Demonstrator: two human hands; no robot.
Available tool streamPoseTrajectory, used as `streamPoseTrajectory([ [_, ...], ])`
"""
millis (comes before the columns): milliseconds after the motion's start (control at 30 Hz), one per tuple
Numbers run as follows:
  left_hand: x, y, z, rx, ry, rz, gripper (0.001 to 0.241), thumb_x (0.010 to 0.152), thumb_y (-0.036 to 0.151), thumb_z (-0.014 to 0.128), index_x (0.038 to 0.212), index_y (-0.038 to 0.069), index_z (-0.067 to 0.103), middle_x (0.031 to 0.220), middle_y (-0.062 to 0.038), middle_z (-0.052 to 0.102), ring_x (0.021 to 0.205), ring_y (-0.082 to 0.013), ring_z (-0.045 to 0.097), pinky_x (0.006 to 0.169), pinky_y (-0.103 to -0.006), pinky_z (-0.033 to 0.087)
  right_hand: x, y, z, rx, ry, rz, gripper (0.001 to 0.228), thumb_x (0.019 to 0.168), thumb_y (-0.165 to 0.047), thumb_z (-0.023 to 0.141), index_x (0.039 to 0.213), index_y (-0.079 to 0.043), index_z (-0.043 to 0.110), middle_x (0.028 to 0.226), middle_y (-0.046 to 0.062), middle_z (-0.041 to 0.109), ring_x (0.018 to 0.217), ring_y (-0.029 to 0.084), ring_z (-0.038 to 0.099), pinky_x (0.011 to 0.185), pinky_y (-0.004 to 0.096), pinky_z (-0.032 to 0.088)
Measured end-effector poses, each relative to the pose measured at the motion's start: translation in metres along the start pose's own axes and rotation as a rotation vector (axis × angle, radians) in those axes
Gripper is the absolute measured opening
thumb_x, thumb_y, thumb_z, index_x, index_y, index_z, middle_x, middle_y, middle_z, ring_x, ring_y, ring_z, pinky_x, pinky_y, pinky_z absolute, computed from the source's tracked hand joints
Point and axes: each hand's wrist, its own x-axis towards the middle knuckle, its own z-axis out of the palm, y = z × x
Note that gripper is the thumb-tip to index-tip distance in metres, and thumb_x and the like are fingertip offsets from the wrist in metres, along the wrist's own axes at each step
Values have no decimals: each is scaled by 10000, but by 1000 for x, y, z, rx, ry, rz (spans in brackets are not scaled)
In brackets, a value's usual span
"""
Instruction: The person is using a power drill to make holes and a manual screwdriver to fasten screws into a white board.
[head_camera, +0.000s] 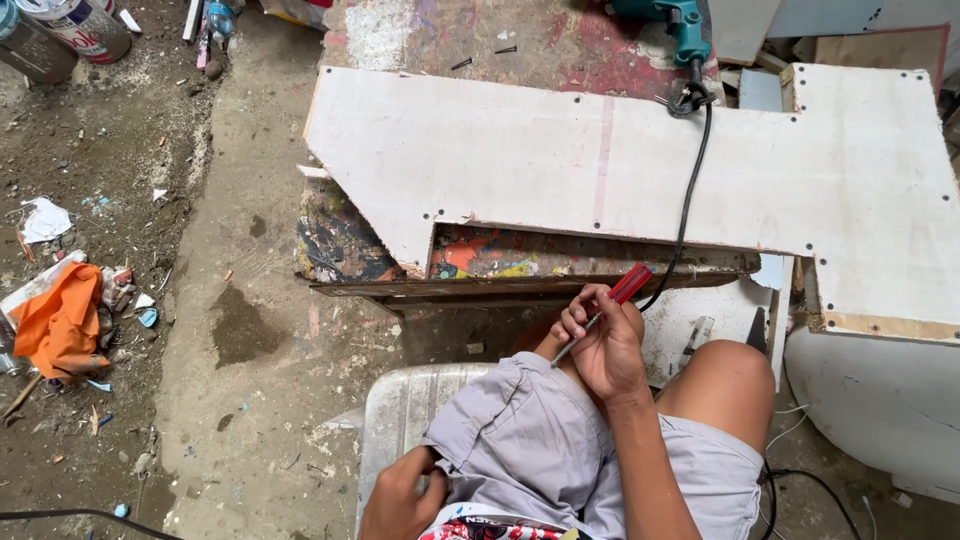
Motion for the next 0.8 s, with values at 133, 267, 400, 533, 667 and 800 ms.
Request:
streamPoseTrajectory([
  [133, -17, 20, -21, -495, 380, -304, 173, 735, -89, 603, 646, 57, 633, 696, -102, 777, 491, -164, 743, 488, -268, 689, -1, 3, 2, 23, -16, 7, 161, 1047, -235, 579, 1006, -80, 590, 736, 65, 496, 583, 161, 459, 635, 342, 442],
  [267, 38, 40, -48, -816, 480, -451, 181, 849, -102, 680, 844, 21, 546, 804, -178, 708, 744, -262, 745, 550, -312, 531, -3, 3, 5, 6, -2, 15, 153, 1033, -234, 596, 1005, -84, 593, 737, 68, 501, 597, 169, 470, 638, 343, 441],
  [400, 108, 79, -85, -623, 327, -250, 371, 926, -6, 566, 1234, 102, 741, 771, -110, 696, 695, -171, 602, 673, -310, 551, -2, 2, -4, -64, 12, -4, 184, 1065, -282, 533, 1036, -100, 540, 772, 49, 460, 616, 154, 470, 657, 348, 439],
  [533, 169, 99, -117, -659, 532, -18, 271, 951, -86, 575, 1168, 19, 700, 955, -140, 712, 802, -196, 662, 718, -291, 569, -3, 0, -9, -116, 17, -24, 202, 1093, -310, 475, 1085, -108, 490, 801, 35, 432, 632, 145, 491, 676, 361, 453],
  [667, 205, 75, -115, -537, 582, 56, 189, 974, -18, 648, 1141, 14, 730, 923, -156, 717, 789, -210, 656, 682, -290, 547, 0, 4, -10, -131, 17, -13, 203, 1089, -314, 478, 1089, -111, 482, 810, 29, 429, 641, 141, 493, 679, 359, 457],
  [800, 217, 64, -113, -348, 633, 188, 180, 946, 21, 723, 1101, 78, 794, 879, -138, 748, 775, -192, 674, 647, -312, 527, -1, 2, -12, -125, 26, -19, 204, 1090, -308, 477, 1095, -104, 480, 805, 37, 429, 638, 147, 491, 675, 367, 454],
])
